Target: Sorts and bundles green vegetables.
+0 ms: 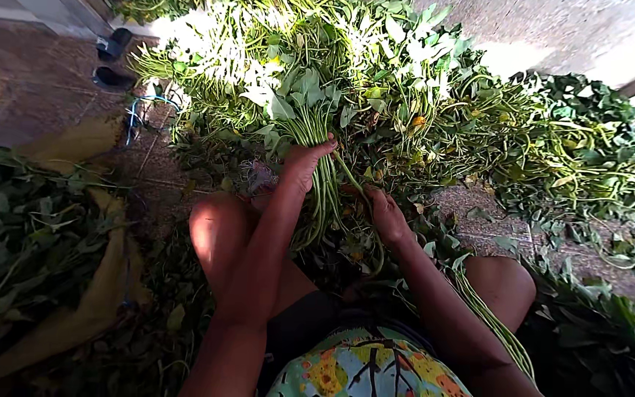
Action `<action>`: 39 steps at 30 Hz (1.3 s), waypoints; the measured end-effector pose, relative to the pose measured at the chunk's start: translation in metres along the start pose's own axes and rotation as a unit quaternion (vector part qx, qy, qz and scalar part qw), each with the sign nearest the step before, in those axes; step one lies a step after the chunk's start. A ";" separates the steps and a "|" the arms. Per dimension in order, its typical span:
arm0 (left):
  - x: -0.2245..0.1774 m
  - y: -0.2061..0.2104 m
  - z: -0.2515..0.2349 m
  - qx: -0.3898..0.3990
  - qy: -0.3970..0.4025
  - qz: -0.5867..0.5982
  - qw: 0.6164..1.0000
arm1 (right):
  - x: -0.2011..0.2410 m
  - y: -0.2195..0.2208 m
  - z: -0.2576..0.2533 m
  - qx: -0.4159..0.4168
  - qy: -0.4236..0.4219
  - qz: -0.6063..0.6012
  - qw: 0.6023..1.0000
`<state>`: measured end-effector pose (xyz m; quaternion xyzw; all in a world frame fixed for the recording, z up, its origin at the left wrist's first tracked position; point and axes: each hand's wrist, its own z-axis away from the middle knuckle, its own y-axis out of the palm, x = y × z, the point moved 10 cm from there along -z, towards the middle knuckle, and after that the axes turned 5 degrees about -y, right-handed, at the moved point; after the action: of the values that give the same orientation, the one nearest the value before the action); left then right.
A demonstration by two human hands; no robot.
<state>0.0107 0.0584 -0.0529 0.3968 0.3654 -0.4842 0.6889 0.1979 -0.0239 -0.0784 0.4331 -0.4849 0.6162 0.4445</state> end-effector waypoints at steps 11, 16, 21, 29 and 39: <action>-0.010 -0.014 -0.004 -0.056 0.066 0.027 0.996 | -0.014 -0.028 0.006 0.023 -0.034 0.178 0.983; 0.010 0.013 0.001 0.012 0.015 0.034 0.999 | 0.020 0.004 -0.037 0.080 -0.053 -0.017 0.995; 0.011 0.012 0.002 0.007 -0.005 0.053 0.999 | 0.015 0.017 -0.030 0.115 0.068 -0.120 0.984; -0.023 -0.015 -0.020 -0.038 0.046 0.106 0.993 | -0.008 0.020 0.010 0.145 0.051 -0.117 0.981; -0.006 0.009 -0.010 -0.002 0.022 0.124 0.992 | 0.010 0.013 0.010 0.063 0.014 -0.179 0.982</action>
<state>0.0171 0.0716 -0.0502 0.4480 0.3295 -0.3857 0.7362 0.1843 -0.0344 -0.0703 0.5315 -0.3538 0.5617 0.5260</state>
